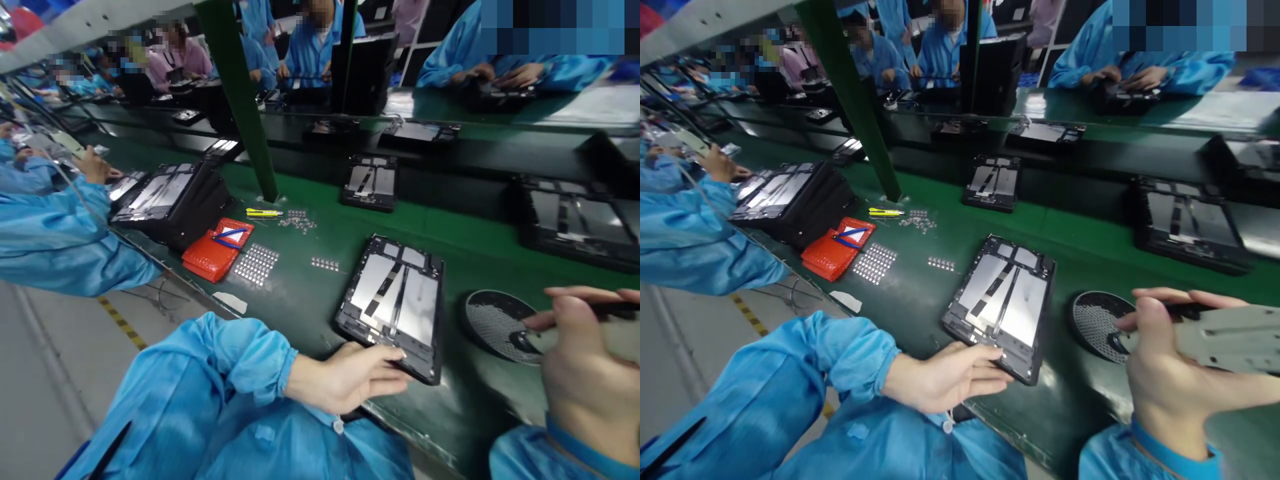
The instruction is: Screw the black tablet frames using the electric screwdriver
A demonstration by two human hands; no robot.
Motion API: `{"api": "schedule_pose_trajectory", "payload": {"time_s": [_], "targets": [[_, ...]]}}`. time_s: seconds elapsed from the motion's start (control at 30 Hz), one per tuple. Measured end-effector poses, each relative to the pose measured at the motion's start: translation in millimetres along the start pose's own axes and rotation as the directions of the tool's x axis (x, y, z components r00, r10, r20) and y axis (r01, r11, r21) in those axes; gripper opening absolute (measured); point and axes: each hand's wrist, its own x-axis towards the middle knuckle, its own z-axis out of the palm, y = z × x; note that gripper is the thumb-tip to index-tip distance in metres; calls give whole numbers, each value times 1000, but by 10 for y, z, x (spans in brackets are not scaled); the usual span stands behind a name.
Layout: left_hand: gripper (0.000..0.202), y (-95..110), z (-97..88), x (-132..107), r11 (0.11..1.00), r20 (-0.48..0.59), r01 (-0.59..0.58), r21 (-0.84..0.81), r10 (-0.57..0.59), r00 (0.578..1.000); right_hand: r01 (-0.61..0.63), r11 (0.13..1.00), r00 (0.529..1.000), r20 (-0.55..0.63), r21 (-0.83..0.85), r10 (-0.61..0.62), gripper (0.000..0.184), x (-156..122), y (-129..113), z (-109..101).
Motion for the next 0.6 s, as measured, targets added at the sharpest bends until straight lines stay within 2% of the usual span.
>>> {"api": "schedule_pose_trajectory", "payload": {"time_s": [0.07,0.1,0.13,0.17,0.2,0.23,0.27,0.3,0.33,0.4,0.47,0.53,0.6], "targets": [[27,87,-27,-119,979,138,142,143,-162,977,74,997,997,11,18,-75,54,19,39,-9],[30,189,-38,-188,938,246,163,307,-243,938,106,994,994,10,37,-106,54,28,52,-11],[32,329,-50,-250,863,338,119,491,-315,887,129,990,992,7,59,-129,55,36,61,-12],[33,501,-67,-297,754,408,0,657,-355,841,145,986,989,6,81,-146,56,46,65,-12],[31,695,-93,-318,616,442,-164,771,-331,834,156,982,987,7,102,-158,56,56,65,-14],[32,902,-130,-310,504,439,-268,821,-258,860,165,979,986,7,121,-167,56,67,61,-21],[33,1109,-181,-269,415,411,-324,850,-140,901,169,976,985,10,138,-172,57,80,53,-33],[33,1306,-246,-201,327,362,-346,880,11,932,167,974,985,19,152,-172,58,94,41,-53],[32,1486,-322,-112,243,307,-340,908,164,937,157,975,986,37,159,-165,59,108,27,-82],[33,1772,-494,94,71,243,-292,954,390,888,106,982,987,107,157,-124,59,133,-5,-162],[30,1958,-662,277,-61,241,-241,968,468,850,38,990,979,195,138,-64,61,148,-23,-255],[25,2066,-796,399,-149,274,-231,962,454,848,4,992,971,238,128,-34,67,152,-4,-333],[25,2126,-885,459,-193,308,-248,949,418,854,21,991,975,216,132,-49,72,154,57,-382]]}}
